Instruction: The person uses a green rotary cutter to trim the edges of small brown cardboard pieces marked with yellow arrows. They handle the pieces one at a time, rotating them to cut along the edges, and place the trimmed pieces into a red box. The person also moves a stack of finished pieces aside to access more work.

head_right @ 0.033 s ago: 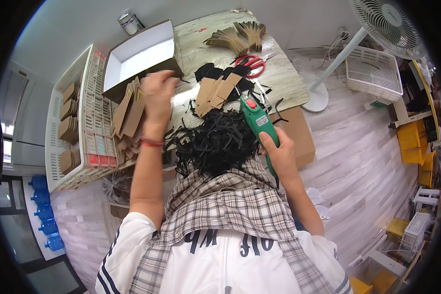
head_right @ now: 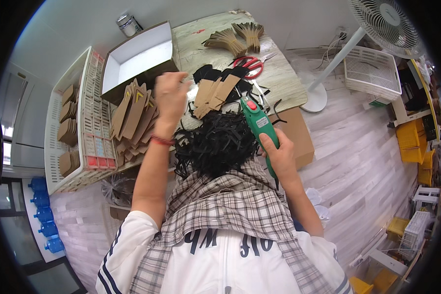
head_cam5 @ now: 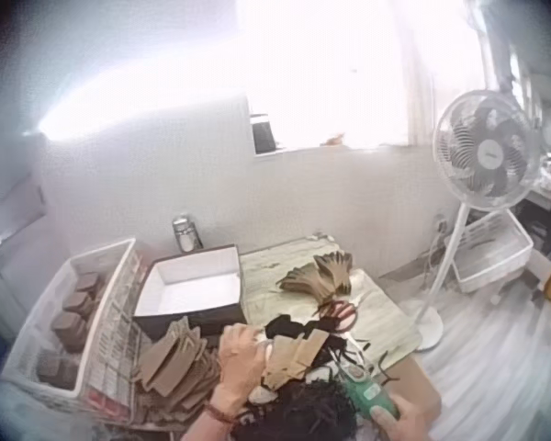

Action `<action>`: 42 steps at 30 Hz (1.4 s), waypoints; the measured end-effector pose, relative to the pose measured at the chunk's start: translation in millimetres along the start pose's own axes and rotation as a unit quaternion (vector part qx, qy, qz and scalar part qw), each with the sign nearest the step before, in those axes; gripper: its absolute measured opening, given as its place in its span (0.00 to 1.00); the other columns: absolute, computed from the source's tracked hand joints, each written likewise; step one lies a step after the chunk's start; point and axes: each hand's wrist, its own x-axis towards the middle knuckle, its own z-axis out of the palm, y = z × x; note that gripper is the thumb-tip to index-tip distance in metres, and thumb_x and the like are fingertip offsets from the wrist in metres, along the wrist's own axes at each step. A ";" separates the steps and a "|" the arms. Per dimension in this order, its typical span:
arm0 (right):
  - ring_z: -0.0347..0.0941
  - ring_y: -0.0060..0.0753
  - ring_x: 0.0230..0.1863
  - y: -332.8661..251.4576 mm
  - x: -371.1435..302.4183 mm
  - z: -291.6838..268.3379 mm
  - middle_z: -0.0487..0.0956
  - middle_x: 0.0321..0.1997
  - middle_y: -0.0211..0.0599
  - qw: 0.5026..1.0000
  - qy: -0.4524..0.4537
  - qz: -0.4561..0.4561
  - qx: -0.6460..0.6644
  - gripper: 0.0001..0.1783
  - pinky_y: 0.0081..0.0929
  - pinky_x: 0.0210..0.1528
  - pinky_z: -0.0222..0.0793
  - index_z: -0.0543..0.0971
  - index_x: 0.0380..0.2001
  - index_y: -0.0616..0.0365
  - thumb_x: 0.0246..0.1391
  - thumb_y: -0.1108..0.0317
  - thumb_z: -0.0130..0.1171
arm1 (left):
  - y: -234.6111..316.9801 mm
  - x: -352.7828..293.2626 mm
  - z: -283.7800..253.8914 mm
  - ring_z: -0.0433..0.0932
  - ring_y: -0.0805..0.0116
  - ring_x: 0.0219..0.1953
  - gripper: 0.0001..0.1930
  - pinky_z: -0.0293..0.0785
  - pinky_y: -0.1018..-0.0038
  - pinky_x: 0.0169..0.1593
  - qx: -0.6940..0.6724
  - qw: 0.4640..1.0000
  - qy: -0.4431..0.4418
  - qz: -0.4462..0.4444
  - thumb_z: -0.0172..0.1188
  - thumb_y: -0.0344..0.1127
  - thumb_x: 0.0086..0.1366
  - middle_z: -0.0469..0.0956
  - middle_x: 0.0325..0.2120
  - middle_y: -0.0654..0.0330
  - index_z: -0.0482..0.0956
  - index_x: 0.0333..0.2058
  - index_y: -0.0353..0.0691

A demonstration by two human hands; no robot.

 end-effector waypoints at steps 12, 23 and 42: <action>0.67 0.16 0.19 12.5 -0.4 -18.6 0.74 0.21 0.30 0.999 0.032 0.011 0.008 0.17 0.16 0.22 0.64 0.75 0.38 0.63 0.59 0.58 0.56 | 28.8 9.0 168.0 0.73 0.51 0.42 0.12 0.70 0.59 0.43 0.052 0.981 -0.181 -0.040 0.57 0.39 0.59 0.73 0.37 0.51 0.76 0.37 0.38; 0.68 0.15 0.19 -4.9 15.0 20.9 0.74 0.19 0.28 1.000 0.015 0.002 -0.022 0.18 0.16 0.22 0.65 0.77 0.36 0.63 0.55 0.57 0.61 | 48.6 -3.6 41.2 0.75 0.77 0.30 0.04 0.73 0.80 0.37 -0.650 0.661 0.072 -0.369 0.55 0.27 0.64 0.78 0.29 0.62 0.75 0.35 0.33; 0.68 0.17 0.19 -11.7 2.5 31.1 0.75 0.20 0.29 0.999 -0.021 -0.023 -0.022 0.19 0.17 0.23 0.65 0.77 0.38 0.64 0.55 0.57 0.61 | 80.8 -39.0 22.9 0.76 0.78 0.27 0.04 0.71 0.82 0.30 -0.691 0.577 0.105 -0.422 0.60 0.28 0.61 0.79 0.29 0.63 0.75 0.34 0.38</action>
